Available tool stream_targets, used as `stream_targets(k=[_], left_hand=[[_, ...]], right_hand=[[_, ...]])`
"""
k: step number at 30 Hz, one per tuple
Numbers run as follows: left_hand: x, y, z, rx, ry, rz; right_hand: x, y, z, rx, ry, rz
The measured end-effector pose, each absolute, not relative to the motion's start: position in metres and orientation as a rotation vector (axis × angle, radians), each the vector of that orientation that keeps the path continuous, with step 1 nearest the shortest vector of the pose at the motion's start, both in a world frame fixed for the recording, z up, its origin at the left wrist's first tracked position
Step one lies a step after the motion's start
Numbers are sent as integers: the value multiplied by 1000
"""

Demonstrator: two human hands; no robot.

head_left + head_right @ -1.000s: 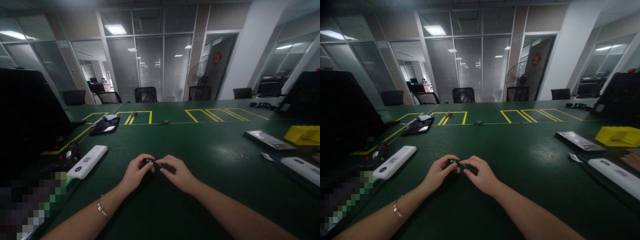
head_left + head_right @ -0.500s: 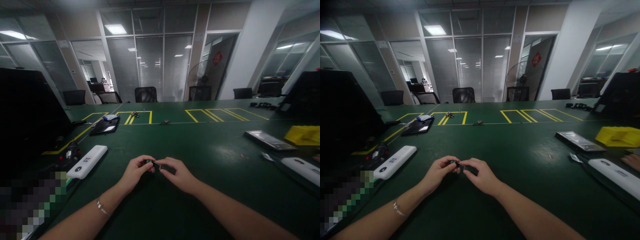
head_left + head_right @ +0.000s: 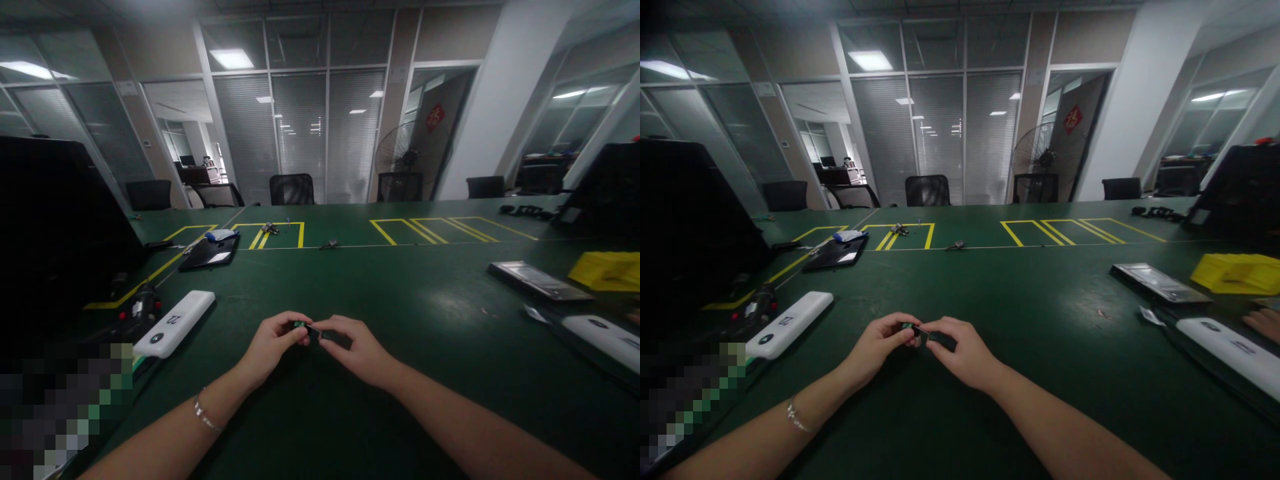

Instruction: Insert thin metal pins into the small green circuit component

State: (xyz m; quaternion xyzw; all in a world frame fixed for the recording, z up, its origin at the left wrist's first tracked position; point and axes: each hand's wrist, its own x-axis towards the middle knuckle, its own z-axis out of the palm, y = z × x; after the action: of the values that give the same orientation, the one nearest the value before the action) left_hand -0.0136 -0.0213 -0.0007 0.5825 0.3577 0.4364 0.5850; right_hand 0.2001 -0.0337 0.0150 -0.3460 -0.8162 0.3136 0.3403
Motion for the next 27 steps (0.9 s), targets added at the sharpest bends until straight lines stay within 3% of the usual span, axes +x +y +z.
stream_targets(k=[27], left_hand=[[-10,-19,-10,1208,685,1138]], right_hand=[[198,-35,17,-920,-2110,800]])
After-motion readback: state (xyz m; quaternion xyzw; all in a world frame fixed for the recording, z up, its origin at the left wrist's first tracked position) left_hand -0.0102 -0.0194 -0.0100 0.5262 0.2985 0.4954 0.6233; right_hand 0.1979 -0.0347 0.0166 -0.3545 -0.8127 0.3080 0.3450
